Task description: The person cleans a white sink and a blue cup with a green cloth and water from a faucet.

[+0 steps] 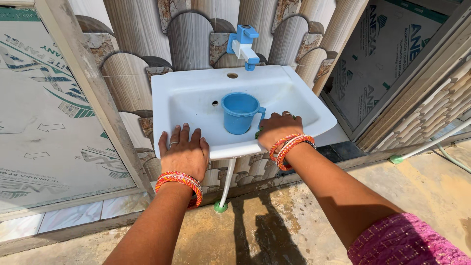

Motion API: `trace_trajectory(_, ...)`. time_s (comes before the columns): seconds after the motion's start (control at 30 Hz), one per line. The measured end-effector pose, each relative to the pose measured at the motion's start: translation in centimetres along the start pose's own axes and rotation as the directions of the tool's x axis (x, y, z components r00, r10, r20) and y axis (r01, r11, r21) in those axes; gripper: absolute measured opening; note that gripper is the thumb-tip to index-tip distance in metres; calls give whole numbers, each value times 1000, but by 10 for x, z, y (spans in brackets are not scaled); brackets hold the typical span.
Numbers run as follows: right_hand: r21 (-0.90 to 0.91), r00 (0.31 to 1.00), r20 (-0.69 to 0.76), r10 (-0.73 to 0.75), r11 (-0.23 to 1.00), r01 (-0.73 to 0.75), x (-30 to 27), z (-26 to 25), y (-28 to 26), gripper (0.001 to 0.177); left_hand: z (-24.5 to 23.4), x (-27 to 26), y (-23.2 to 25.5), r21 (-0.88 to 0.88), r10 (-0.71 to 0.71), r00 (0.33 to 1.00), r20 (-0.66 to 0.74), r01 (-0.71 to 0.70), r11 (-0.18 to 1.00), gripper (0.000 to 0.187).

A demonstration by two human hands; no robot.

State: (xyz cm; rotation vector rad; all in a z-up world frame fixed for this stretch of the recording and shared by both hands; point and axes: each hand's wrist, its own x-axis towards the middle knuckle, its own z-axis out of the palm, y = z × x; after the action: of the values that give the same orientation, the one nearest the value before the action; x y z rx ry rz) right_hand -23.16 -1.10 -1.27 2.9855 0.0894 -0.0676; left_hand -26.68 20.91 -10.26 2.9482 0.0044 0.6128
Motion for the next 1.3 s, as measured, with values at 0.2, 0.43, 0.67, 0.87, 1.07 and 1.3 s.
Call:
trace_trajectory(0.2,180,896,-328,-298,912,369,-22,21,-80,32,-18,9,-3,-15,62,972,228,-60,998,46)
trace_trajectory(0.43,60,984,174,34,997,-45,9,-14,11,44,-43,24,-8,-7,119,848,516,-135,991,45)
trace_trajectory(0.67,-24,936,346,-62,997,75,18,-19,-42,39,-28,32,-18,-70,216,952,217,-205,976,51)
trace_trajectory(0.87,763,886,295,-357,647,7,66,35,-122,32,-24,54,-12,-112,-322,945,-56,315,943,83)
trace_trajectory(1.07,830,810,132,-571,510,224,75,29,-105,33,-32,88,-44,-112,-402,823,401,480,870,89)
trace_trajectory(1.3,723,840,80,-537,611,322,97,34,-125,28,-37,103,-48,-89,-364,803,472,454,887,92)
